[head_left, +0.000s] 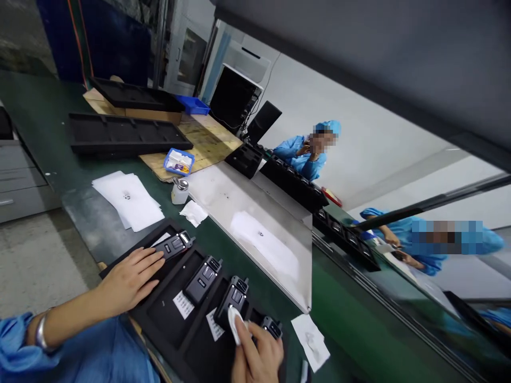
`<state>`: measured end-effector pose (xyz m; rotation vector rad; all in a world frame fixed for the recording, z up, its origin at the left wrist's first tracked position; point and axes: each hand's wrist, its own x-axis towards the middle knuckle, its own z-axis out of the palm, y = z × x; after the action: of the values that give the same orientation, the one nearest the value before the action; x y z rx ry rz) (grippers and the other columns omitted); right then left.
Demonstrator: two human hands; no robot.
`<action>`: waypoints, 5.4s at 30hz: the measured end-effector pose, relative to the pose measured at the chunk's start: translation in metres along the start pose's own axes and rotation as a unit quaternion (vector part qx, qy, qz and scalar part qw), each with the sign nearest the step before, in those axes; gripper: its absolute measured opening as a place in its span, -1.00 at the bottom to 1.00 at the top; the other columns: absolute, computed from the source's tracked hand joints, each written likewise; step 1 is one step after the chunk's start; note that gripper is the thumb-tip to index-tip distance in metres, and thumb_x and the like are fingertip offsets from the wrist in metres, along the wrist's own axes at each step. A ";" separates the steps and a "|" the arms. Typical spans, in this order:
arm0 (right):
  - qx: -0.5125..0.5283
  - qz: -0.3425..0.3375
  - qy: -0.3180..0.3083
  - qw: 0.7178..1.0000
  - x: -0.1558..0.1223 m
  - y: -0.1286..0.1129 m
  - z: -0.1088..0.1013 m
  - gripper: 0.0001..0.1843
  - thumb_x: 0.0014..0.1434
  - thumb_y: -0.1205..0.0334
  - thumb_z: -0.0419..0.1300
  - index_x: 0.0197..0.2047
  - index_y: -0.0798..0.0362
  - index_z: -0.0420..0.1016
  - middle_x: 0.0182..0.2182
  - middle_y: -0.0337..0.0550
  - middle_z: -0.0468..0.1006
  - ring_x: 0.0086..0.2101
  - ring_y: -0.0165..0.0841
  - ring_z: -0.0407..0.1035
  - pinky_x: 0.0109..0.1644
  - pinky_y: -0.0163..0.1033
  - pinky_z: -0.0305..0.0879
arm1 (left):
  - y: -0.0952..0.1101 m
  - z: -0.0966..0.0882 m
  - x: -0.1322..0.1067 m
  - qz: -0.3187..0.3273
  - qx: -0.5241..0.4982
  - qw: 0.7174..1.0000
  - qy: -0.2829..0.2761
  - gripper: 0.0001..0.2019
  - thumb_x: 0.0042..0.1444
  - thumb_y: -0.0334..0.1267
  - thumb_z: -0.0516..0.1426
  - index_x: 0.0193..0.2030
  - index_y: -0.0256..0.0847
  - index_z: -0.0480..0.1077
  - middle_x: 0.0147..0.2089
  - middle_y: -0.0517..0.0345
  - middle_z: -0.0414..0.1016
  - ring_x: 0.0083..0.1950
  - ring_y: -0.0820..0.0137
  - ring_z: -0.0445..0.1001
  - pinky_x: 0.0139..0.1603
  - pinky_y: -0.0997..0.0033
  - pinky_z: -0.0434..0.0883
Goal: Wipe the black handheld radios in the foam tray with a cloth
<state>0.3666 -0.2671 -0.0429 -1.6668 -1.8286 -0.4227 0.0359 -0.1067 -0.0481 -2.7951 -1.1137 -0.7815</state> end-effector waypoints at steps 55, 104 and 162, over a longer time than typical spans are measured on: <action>0.166 -0.222 -0.239 0.930 0.194 -0.017 0.129 -0.59 0.29 0.45 0.13 0.06 -0.21 0.56 -0.11 -0.29 0.59 -0.08 -0.31 0.27 0.40 0.25 -0.19 | -0.029 -0.001 0.003 0.058 -0.020 0.993 -0.098 -0.43 0.22 -0.28 0.07 0.39 -0.16 0.23 0.47 0.11 0.18 0.48 0.22 0.11 0.54 0.12 -0.26; -0.060 -0.020 -0.160 0.985 0.116 -0.012 0.073 -0.55 0.19 0.43 0.22 0.05 -0.27 0.55 -0.10 -0.21 0.57 -0.03 -0.16 0.23 0.31 0.49 -0.53 | 0.054 0.029 0.028 0.171 -0.124 0.966 -0.150 -0.34 0.24 -0.30 0.06 0.48 -0.16 0.04 0.46 0.14 0.20 0.47 0.29 0.12 0.46 0.25 0.01; 0.112 -0.154 -0.221 0.957 0.158 0.031 0.079 -0.67 0.33 0.35 0.15 0.00 -0.28 0.59 -0.15 -0.32 0.60 -0.03 -0.27 0.24 0.37 0.35 -0.62 | 0.054 0.020 0.041 0.199 -0.074 0.962 -0.171 -0.41 0.28 -0.36 0.03 0.46 -0.15 0.10 0.46 0.22 0.19 0.48 0.36 0.12 0.37 0.44 0.21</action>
<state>0.3774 -0.0916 -0.0082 -1.3984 -2.3779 0.0440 0.1049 -0.1166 -0.0390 -3.2074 -0.4925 -0.3630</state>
